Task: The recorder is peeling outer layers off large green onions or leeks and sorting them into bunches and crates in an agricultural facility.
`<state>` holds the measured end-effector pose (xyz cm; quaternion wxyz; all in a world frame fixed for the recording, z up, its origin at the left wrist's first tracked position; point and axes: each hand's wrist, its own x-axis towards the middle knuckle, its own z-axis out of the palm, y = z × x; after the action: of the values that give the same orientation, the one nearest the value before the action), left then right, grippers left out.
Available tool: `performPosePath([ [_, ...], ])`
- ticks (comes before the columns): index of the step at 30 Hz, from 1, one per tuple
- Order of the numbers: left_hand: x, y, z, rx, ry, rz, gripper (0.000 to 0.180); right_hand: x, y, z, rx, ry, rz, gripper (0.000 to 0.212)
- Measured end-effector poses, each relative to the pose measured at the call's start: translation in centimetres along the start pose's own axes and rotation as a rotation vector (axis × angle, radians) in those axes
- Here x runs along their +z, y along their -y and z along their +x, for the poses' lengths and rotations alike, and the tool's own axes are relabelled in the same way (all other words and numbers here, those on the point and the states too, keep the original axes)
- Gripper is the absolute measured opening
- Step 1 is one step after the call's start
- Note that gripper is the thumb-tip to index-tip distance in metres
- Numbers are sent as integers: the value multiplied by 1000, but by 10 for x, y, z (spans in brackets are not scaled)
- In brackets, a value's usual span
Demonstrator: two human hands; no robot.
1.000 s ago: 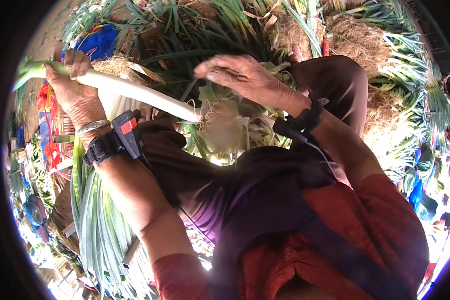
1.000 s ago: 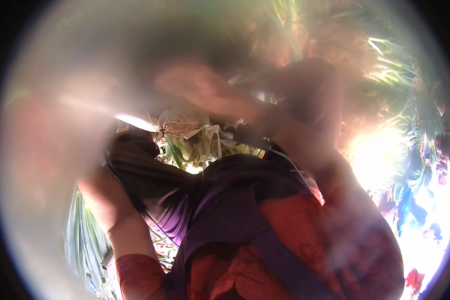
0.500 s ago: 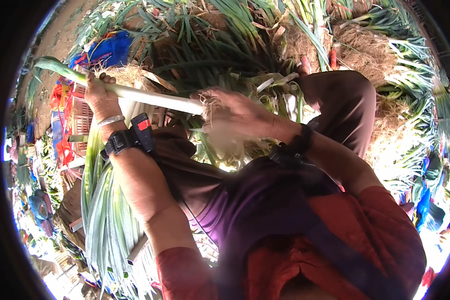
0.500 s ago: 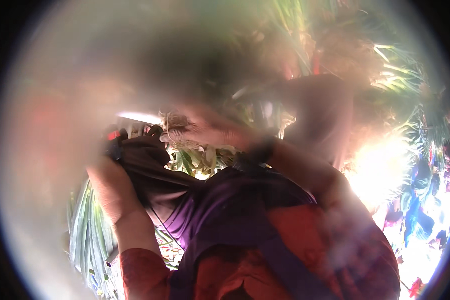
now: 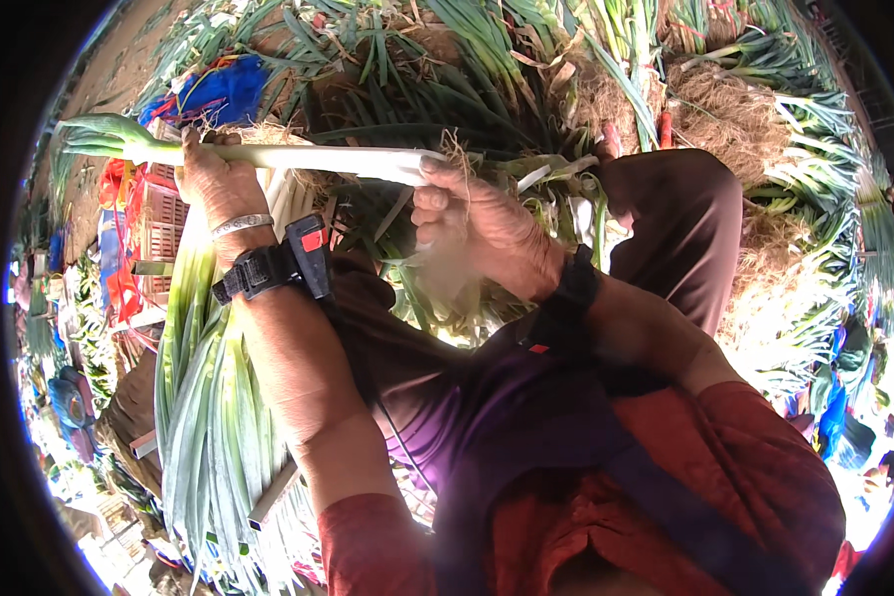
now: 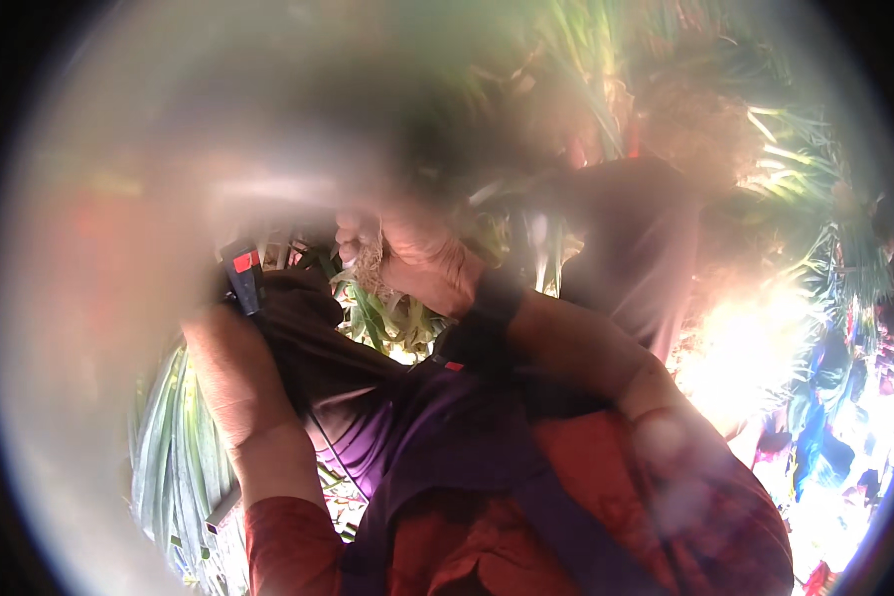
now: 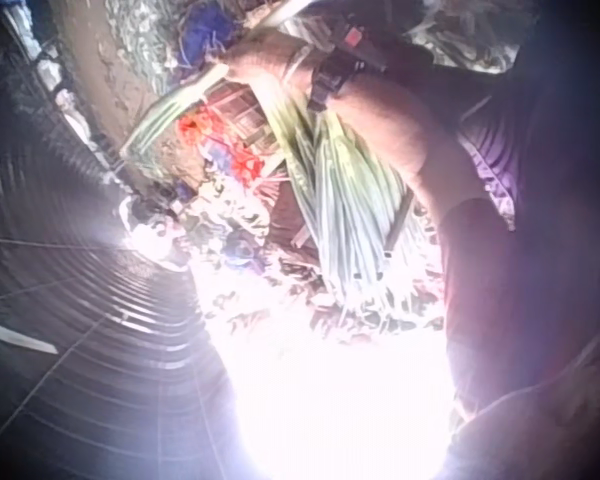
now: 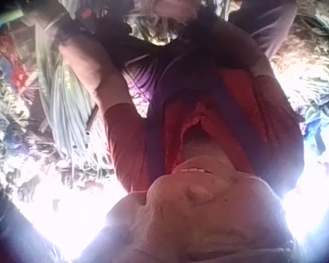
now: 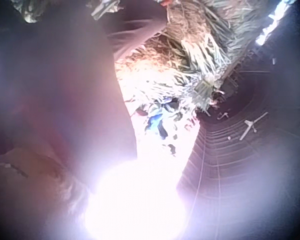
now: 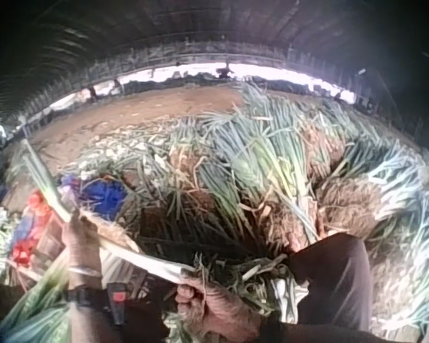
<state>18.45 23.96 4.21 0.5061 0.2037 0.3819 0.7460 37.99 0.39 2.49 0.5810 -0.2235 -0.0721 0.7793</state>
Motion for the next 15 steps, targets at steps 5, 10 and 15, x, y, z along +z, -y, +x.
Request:
performPosePath([
  [5,-19,-12,16,-4,128,-105,19,-8,10,-11,73,213,-1000,19],
  [10,-28,-30,31,14,189,37,20,-97,27,-34,-124,241,-2108,23],
  [15,-24,-43,24,175,152,78,22,-98,22,-60,-300,-67,-2129,27],
])
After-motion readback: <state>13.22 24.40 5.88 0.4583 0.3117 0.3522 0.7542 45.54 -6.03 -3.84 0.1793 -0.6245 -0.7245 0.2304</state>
